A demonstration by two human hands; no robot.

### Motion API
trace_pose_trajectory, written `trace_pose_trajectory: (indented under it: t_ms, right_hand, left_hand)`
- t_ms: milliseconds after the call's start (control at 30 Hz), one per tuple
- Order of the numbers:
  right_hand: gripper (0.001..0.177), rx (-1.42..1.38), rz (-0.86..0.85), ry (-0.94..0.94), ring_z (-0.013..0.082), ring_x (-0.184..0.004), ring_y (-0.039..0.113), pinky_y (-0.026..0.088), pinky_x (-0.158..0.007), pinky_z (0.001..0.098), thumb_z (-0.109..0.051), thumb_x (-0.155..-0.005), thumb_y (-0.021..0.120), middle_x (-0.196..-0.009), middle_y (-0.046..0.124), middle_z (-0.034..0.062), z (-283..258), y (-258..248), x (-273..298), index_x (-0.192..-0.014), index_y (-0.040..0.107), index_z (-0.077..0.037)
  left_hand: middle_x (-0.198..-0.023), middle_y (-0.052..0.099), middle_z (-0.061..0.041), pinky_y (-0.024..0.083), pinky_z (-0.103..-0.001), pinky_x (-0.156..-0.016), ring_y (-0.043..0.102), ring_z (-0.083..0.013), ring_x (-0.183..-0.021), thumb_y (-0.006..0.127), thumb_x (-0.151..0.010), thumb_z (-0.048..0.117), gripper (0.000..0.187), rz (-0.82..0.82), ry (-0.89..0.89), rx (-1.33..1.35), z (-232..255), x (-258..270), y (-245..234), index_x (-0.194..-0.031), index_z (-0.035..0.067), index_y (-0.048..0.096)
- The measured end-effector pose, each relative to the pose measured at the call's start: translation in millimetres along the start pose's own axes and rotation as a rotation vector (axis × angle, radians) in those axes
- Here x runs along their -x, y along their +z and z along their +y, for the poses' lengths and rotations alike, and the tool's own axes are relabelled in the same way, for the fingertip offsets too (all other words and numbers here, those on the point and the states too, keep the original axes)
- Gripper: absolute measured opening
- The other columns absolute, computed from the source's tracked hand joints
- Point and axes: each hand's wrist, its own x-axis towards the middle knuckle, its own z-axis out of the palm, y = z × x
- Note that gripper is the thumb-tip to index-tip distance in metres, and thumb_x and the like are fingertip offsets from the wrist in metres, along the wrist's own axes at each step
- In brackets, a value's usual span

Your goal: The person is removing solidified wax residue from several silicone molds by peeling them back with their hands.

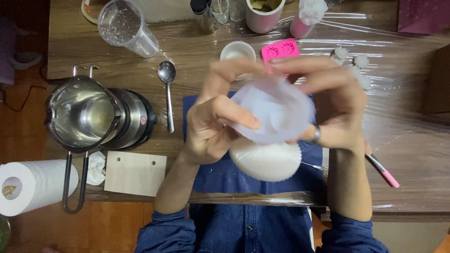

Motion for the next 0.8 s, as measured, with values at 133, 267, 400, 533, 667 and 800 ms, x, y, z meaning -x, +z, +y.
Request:
trace_pose_trajectory:
  t_ms: [133, 267, 400, 533, 667, 800]
  right_hand:
    - [0.043, -0.157, 0.052, -0.012, 0.0332, -0.116, 0.061, 0.059, -0.097, 0.0367, -0.026, -0.077, 0.07, -0.12, 0.055, 0.0232, -7.6, 0.7, 2.1, -0.102, 0.041, -0.008]
    - [0.044, 0.005, -0.046, -0.028, 0.0257, -0.093, 0.066, 0.055, -0.085, 0.0323, -0.031, -0.07, 0.071, -0.095, 0.064, 0.0151, -16.6, 1.4, -4.3, -0.098, 0.052, -0.002]
    - [0.027, 0.178, 0.006, -0.102, 0.0246, -0.083, 0.068, 0.053, -0.078, 0.0348, -0.037, -0.076, 0.065, -0.089, 0.067, 0.0099, -21.7, 8.5, -4.1, -0.082, 0.057, -0.011]
    - [0.036, 0.153, 0.073, -0.067, 0.0253, -0.084, 0.067, 0.041, -0.078, 0.0385, -0.046, -0.077, 0.059, -0.081, 0.066, 0.0069, -21.7, 10.1, 1.4, -0.079, 0.055, -0.011]
    - [0.033, 0.036, 0.061, -0.034, 0.022, -0.085, 0.066, 0.044, -0.079, 0.0336, -0.043, -0.079, 0.06, -0.081, 0.065, 0.0055, -12.9, 3.2, 6.2, -0.079, 0.051, -0.011]
    - [0.043, -0.007, 0.114, 0.114, 0.0249, -0.097, 0.061, 0.05, -0.089, 0.0332, -0.039, -0.087, 0.058, -0.1, 0.058, 0.0124, -16.6, 7.3, 7.1, -0.106, 0.047, -0.003]
  left_hand:
    - [-0.113, 0.046, -0.003, 0.042, -0.034, -0.099, 0.047, -0.0167, -0.108, 0.049, -0.1, 0.036, 0.015, -0.004, 0.001, 0.059, 0.9, -5.2, -2.1, -0.098, 0.025, 0.059]
    - [-0.111, 0.053, -0.007, 0.052, -0.036, -0.1, 0.054, -0.0187, -0.109, 0.051, -0.1, 0.033, 0.018, -0.063, -0.013, 0.09, 4.1, -6.0, -5.9, -0.1, 0.018, 0.06]
    - [-0.128, 0.052, -0.019, 0.053, -0.038, -0.108, 0.052, -0.0301, -0.129, 0.044, -0.102, 0.041, 0.025, -0.165, -0.044, 0.038, 5.7, -8.0, -11.7, -0.104, 0.021, 0.058]
    - [-0.123, 0.058, -0.011, 0.046, -0.052, -0.119, 0.052, -0.0375, -0.13, 0.05, -0.1, 0.034, 0.026, -0.235, 0.045, 0.065, 2.1, -9.0, -12.1, -0.115, 0.012, 0.054]
    - [-0.123, 0.058, -0.019, 0.047, -0.055, -0.118, 0.054, -0.042, -0.127, 0.058, -0.094, 0.021, 0.028, -0.292, 0.089, 0.067, -2.1, -7.5, -12.7, -0.116, 0.003, 0.055]
    - [-0.118, 0.06, -0.012, 0.05, -0.063, -0.11, 0.061, -0.0295, -0.114, 0.064, -0.093, 0.005, 0.026, -0.109, 0.224, 0.119, -28.4, -1.5, -9.0, -0.117, 0.01, 0.057]
